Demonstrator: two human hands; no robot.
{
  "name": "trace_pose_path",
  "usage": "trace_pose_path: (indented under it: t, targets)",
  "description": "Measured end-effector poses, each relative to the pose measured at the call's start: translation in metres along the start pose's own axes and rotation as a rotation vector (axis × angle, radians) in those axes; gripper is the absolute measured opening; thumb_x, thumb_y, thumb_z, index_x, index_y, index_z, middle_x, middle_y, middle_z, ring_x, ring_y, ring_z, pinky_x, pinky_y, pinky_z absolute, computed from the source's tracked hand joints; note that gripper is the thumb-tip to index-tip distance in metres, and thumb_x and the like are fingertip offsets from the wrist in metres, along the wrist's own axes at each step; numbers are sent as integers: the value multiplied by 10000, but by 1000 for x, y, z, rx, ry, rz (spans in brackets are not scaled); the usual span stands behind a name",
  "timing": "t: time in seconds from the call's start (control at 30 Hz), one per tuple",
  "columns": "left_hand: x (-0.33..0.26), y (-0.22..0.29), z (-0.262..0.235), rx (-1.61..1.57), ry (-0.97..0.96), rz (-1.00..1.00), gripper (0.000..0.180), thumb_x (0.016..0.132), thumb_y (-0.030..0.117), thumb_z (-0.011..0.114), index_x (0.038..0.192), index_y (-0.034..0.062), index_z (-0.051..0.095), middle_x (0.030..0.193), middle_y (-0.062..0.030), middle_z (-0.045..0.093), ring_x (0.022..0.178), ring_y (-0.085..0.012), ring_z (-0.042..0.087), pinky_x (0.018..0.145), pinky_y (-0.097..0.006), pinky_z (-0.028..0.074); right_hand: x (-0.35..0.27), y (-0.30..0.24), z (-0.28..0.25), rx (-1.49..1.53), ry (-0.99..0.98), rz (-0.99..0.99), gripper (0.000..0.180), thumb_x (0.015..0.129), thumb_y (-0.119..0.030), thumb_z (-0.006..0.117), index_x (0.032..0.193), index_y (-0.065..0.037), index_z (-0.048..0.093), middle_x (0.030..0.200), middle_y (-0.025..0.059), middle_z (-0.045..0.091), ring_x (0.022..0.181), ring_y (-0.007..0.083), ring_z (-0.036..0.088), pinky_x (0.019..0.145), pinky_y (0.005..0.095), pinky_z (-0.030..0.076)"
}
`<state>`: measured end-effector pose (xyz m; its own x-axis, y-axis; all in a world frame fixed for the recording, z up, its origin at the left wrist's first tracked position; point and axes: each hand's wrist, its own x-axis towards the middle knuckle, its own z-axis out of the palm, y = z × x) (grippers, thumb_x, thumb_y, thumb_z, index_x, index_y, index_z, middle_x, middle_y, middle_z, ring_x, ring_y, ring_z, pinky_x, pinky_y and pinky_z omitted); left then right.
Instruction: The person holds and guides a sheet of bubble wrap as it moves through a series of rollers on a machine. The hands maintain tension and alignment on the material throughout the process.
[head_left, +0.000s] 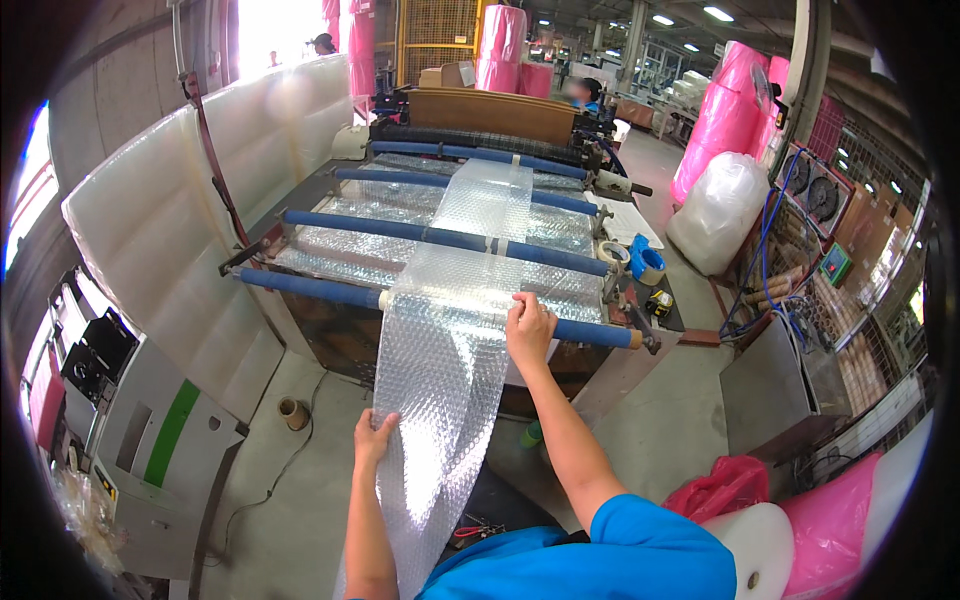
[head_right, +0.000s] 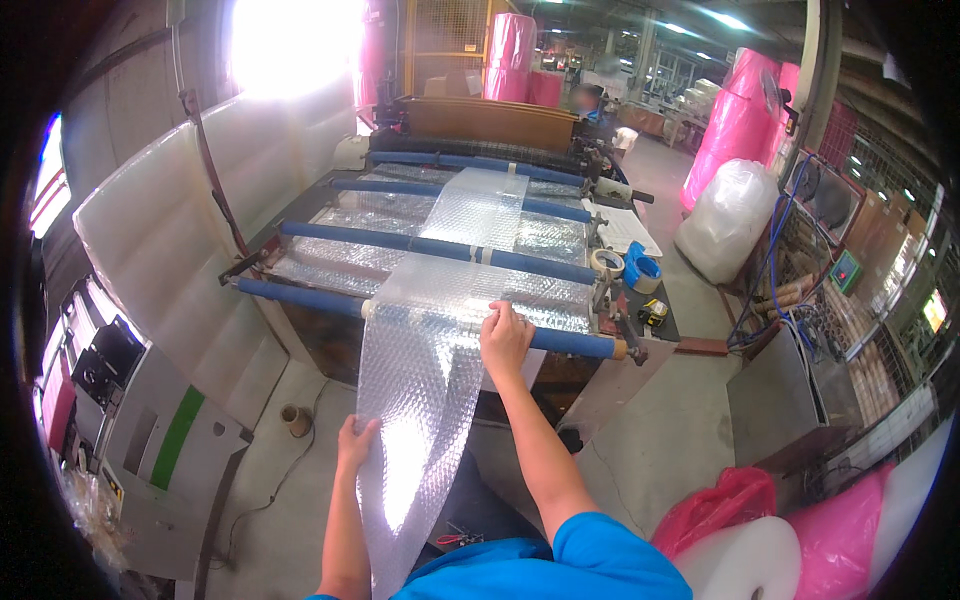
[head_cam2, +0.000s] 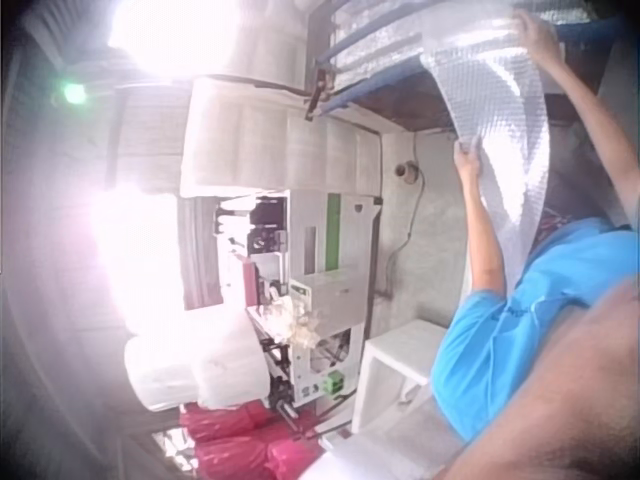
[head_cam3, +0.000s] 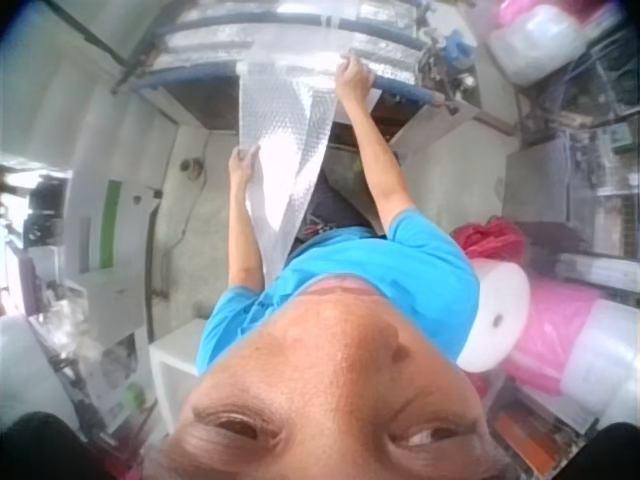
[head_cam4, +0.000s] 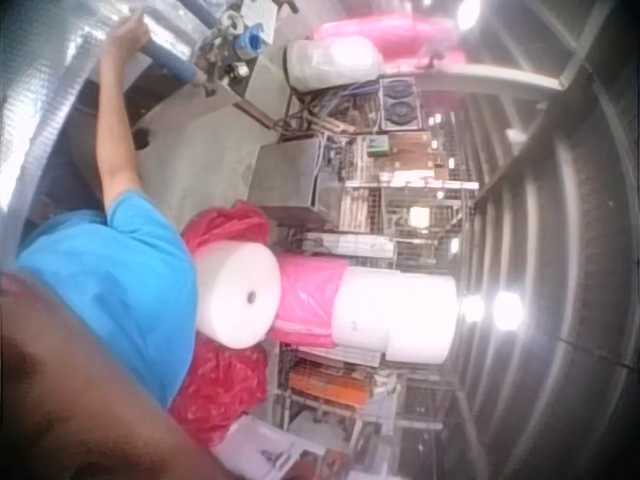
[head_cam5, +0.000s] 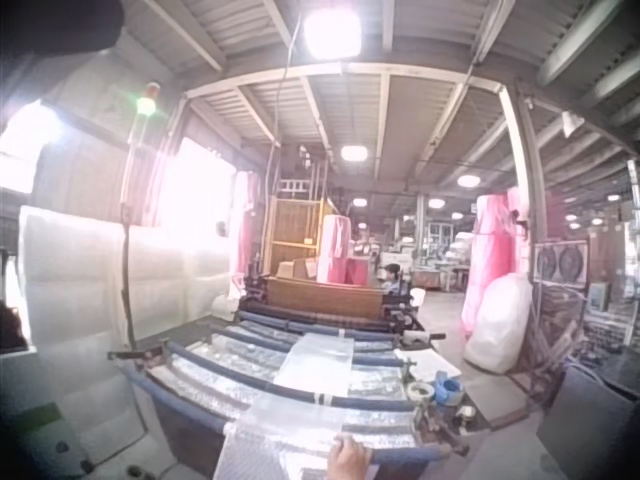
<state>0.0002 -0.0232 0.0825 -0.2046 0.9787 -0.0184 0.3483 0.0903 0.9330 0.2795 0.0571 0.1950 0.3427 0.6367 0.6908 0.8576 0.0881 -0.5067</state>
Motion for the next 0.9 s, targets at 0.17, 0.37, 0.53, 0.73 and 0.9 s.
trace_pose_path:
  t: [0.17, 0.37, 0.53, 0.73, 0.9]
  targets:
    - [-5, 11, 0, -64, 12, 78, 399, 702, 318, 669, 905, 1, 536, 752, -95, 600, 668, -154, 552, 617, -286, 433, 1, 1, 1, -17, 39, -15, 198, 725, -69, 508, 917, -94, 467, 709, 80, 535, 741, 245, 520, 734, 369, 316]
    - [0, -2, -2, -24, -21, 14, 417, 700, 337, 667, 900, -1, 528, 712, -84, 584, 633, -147, 535, 596, -286, 429, -4, -4, -7, 136, 30, 1, 189, 781, -125, 493, 956, -70, 447, 890, 115, 589, 856, 278, 539, 804, 366, 307]
    - [2, -4, 2, -35, -9, 35, 450, 688, 366, 670, 903, -2, 526, 704, -85, 580, 620, -150, 534, 584, -292, 431, -2, 1, -1, 80, 12, 46, 215, 775, -119, 488, 978, -64, 444, 880, 126, 589, 842, 282, 543, 809, 370, 303]
    - [2, -9, 0, 30, -6, -11, 462, 682, 371, 671, 921, 3, 528, 741, -98, 594, 663, -174, 552, 629, -302, 436, -24, -9, -14, 141, 126, -32, 479, 722, -190, 616, 1125, -49, 398, 1037, 131, 516, 976, 284, 469, 896, 402, 273]
    - [4, -2, 6, -15, 3, 37, 443, 693, 363, 661, 916, 5, 524, 765, -111, 607, 698, -200, 572, 652, -320, 438, -161, -4, -7, 765, -179, 466, 578, 700, -263, 680, 1111, 15, 384, 1045, 105, 487, 963, 208, 463, 872, 346, 333]
